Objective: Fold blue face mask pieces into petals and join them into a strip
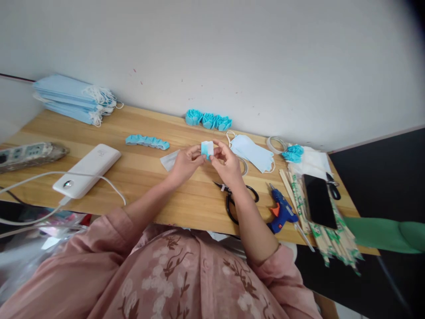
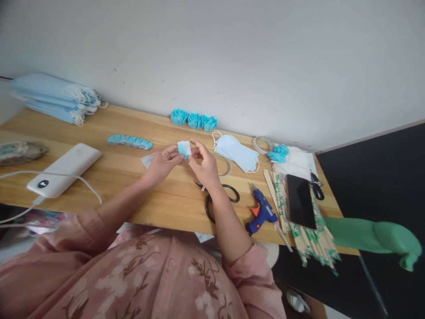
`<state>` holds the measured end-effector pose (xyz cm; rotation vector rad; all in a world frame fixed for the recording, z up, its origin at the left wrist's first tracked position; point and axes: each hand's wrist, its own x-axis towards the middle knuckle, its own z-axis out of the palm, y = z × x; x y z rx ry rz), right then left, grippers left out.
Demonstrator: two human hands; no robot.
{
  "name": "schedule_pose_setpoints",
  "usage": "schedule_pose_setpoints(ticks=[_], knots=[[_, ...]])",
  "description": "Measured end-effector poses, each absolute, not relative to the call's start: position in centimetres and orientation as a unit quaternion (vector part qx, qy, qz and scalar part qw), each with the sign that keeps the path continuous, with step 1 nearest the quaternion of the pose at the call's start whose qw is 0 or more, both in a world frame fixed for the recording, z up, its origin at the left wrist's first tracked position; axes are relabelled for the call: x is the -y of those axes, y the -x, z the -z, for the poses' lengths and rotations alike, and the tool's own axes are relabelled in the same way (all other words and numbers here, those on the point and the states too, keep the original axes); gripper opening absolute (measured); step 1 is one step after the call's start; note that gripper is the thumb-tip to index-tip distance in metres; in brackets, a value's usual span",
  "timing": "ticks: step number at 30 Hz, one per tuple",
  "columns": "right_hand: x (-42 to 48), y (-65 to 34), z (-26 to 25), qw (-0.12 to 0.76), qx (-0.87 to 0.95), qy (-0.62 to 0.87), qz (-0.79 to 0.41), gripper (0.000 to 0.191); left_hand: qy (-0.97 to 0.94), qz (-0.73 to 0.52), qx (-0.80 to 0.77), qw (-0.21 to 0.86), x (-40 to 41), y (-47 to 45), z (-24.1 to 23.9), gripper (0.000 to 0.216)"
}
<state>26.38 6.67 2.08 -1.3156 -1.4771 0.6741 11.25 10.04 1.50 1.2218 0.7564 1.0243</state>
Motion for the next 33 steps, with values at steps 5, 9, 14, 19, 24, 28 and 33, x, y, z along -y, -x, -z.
schedule_pose_setpoints(ticks=[5,9,14,19,24,28,33], knots=[[-6.8,-26.6,-1.9,0.528,0.578,0.532,-0.322,0.045,-0.497,-0.463,-0.367,0.636,-10.1,-11.0,-1.9,0.038],[-6.9,-26.7,-1.6,0.552,0.553,0.525,-0.338,0.046,-0.486,-0.440,-0.369,0.659,-10.0,-11.0,-2.1,0.032],[-7.1,-26.6,-1.1,0.559,0.546,0.505,-0.366,0.045,-0.510,-0.431,-0.369,0.647,-9.9,-10.9,-2.1,0.029],[-6.9,-26.2,-1.3,0.535,0.538,0.496,-0.423,0.045,-0.498,-0.451,-0.363,0.646,-10.0,-10.8,-2.2,0.031],[-6.7,-26.3,-1.6,0.530,0.532,0.498,-0.433,0.046,-0.542,-0.447,-0.373,0.606,-10.1,-10.8,-2.1,0.023],[-6.7,-26.5,-1.6,0.541,0.521,0.517,-0.410,0.045,-0.576,-0.438,-0.373,0.581,-10.0,-10.8,-2.0,0.019],[-6.8,-26.6,-1.7,0.540,0.523,0.536,-0.385,0.039,-0.603,-0.429,-0.374,0.559,-9.8,-10.9,-2.1,0.016]])
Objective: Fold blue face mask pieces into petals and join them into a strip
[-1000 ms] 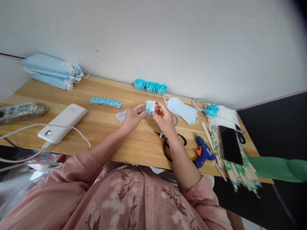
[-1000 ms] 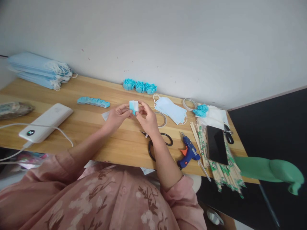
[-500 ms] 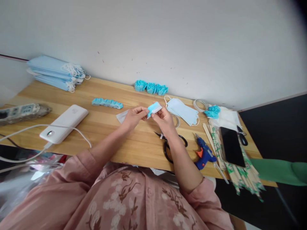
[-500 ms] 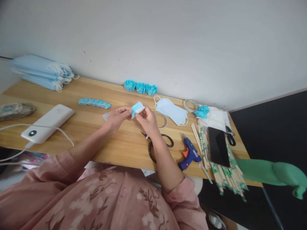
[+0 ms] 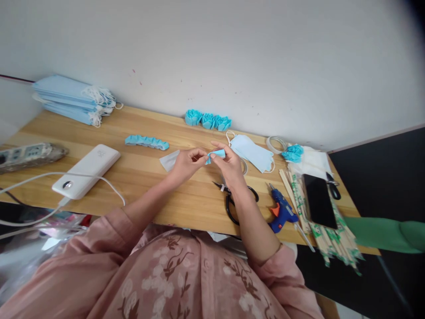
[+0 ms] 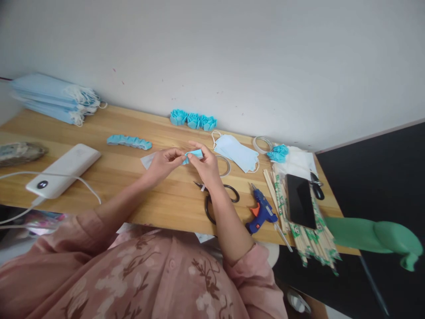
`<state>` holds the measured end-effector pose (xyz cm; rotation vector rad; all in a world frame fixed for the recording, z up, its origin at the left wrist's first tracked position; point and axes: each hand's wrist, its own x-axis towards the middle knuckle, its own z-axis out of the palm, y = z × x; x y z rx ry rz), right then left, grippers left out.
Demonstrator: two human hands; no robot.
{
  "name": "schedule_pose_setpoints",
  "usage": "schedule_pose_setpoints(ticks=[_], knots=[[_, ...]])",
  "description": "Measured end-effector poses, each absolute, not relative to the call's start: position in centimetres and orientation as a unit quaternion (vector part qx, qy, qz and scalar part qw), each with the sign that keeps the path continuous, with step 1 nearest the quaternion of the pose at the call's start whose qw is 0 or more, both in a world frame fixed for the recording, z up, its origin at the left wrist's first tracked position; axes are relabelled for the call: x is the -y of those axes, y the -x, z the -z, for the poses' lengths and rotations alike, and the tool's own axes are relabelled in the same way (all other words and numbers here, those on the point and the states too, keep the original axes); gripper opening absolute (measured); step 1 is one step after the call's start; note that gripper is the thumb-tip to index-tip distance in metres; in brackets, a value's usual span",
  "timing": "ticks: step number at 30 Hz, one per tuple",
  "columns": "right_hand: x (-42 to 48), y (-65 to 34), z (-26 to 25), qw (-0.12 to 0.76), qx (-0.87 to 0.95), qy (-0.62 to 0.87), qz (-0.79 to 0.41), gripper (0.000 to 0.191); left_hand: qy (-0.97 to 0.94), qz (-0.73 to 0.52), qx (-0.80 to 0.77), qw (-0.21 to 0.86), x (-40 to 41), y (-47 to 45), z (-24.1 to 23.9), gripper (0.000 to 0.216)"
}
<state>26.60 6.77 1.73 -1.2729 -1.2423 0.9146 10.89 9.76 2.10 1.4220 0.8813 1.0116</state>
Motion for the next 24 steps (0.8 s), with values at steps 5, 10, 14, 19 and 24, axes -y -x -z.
schedule_pose_setpoints(ticks=[5,10,14,19,24], knots=[[-6.76,-26.62,-1.78,0.551,0.512,0.533,-0.388,0.037,-0.610,-0.423,-0.370,0.558,-9.79,-11.03,-2.03,0.016],[-6.73,-26.47,-1.92,0.547,0.517,0.549,-0.364,0.037,-0.606,-0.410,-0.376,0.569,-9.87,-11.20,-1.93,0.019],[-6.67,-26.45,-2.05,0.540,0.521,0.547,-0.371,0.040,-0.611,-0.401,-0.379,0.568,-9.95,-11.10,-1.95,0.019],[-6.45,-26.73,-2.31,0.506,0.573,0.540,-0.353,0.048,-0.614,-0.394,-0.371,0.575,-9.94,-11.02,-1.83,0.015],[-6.41,-26.78,-2.30,0.503,0.579,0.557,-0.319,0.052,-0.643,-0.388,-0.363,0.551,-9.86,-11.11,-1.38,0.011]])
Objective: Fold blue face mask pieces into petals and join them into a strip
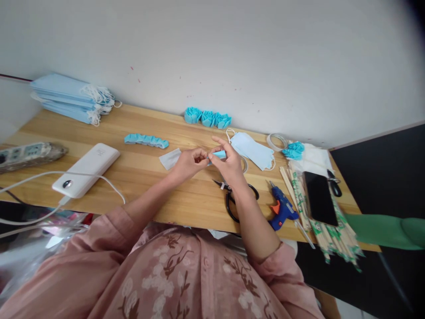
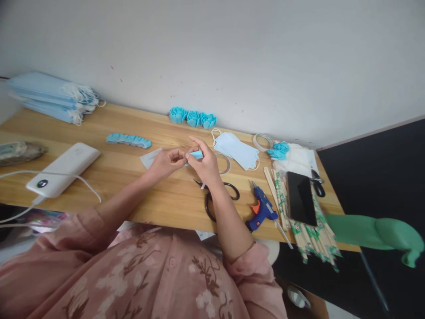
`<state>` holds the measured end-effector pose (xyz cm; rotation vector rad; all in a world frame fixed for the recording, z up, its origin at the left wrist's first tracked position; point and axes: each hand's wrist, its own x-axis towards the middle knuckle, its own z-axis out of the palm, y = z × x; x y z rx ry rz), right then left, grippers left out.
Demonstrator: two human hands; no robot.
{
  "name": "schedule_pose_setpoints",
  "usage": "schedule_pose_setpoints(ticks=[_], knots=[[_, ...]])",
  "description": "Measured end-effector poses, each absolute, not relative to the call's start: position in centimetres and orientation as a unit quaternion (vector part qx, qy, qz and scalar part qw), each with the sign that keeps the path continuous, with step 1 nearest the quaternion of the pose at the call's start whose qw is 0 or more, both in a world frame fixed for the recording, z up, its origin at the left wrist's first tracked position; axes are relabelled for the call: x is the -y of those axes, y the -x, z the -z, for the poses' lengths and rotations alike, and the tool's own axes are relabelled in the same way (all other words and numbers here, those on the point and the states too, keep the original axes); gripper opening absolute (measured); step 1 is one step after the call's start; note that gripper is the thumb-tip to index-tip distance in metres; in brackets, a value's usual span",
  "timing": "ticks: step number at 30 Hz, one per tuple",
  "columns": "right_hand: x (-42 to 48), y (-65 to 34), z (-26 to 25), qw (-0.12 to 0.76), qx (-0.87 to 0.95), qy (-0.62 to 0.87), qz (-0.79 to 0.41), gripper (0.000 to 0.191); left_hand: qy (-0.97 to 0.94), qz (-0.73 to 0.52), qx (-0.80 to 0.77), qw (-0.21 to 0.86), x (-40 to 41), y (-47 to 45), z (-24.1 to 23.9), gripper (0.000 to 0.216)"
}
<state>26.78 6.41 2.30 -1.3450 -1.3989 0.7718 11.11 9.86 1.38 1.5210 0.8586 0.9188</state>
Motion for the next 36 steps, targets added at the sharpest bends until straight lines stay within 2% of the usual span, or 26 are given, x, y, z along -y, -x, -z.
schedule_pose_setpoints(ticks=[6,13,36], knots=[[-6.7,-26.7,-2.1,0.561,0.518,0.529,-0.370,0.047,-0.616,-0.379,-0.381,0.576,-9.9,-11.1,-2.1,0.015],[-7.1,-26.6,-1.5,0.543,0.513,0.494,-0.444,0.064,-0.544,-0.432,-0.370,0.617,-10.4,-10.9,-1.9,0.022],[-7.1,-26.7,-1.1,0.530,0.534,0.509,-0.417,0.051,-0.553,-0.425,-0.386,0.604,-10.1,-10.5,-2.5,0.031]])
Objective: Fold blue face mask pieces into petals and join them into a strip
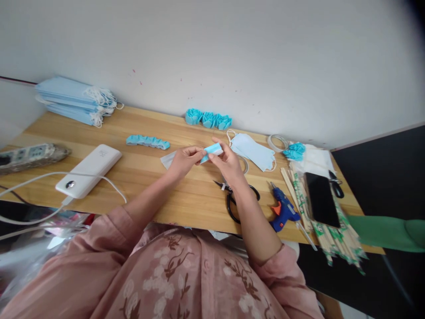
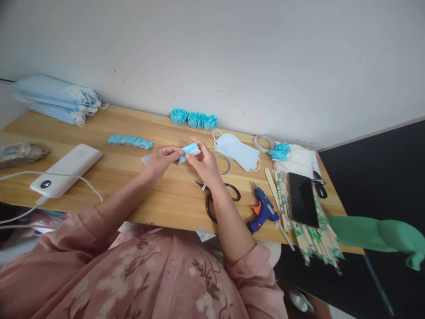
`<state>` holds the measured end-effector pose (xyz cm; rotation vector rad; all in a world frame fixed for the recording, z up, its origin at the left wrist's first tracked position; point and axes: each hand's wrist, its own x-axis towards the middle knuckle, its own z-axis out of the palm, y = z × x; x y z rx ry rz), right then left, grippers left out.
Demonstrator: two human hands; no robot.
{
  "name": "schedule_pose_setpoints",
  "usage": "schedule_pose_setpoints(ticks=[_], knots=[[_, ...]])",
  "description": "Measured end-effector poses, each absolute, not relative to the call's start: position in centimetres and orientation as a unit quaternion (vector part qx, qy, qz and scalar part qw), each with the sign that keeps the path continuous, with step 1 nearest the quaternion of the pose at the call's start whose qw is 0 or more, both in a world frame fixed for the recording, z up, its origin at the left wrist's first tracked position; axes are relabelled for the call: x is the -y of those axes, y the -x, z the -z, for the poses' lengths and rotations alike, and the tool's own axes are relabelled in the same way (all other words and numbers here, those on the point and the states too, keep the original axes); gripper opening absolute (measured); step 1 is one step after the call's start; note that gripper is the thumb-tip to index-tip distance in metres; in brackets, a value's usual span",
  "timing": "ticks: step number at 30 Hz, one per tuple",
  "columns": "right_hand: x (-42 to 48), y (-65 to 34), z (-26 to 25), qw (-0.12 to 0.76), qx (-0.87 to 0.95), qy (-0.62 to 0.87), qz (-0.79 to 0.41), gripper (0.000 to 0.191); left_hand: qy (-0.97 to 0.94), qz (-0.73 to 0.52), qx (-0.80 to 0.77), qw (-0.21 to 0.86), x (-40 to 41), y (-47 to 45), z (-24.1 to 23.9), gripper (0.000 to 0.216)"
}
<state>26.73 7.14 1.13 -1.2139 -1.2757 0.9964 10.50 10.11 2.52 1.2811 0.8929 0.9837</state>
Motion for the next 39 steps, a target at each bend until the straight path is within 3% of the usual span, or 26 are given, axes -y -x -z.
schedule_pose_setpoints(ticks=[9,26,31,39], knots=[[-7.3,-27.2,-1.1,0.557,0.527,0.529,-0.363,0.022,-0.574,-0.397,-0.391,0.600,-9.9,-10.7,-2.8,0.032],[-6.4,-26.6,-2.5,0.517,0.613,0.550,-0.232,0.005,-0.537,-0.420,-0.408,0.608,-10.3,-10.7,-2.3,0.028],[-6.4,-26.8,-2.5,0.496,0.674,0.517,-0.181,0.021,-0.501,-0.427,-0.405,0.634,-10.5,-10.6,-2.0,0.026],[-6.5,-26.9,-2.2,0.476,0.688,0.526,-0.157,0.025,-0.483,-0.431,-0.392,0.654,-10.6,-10.6,-1.8,0.026]])
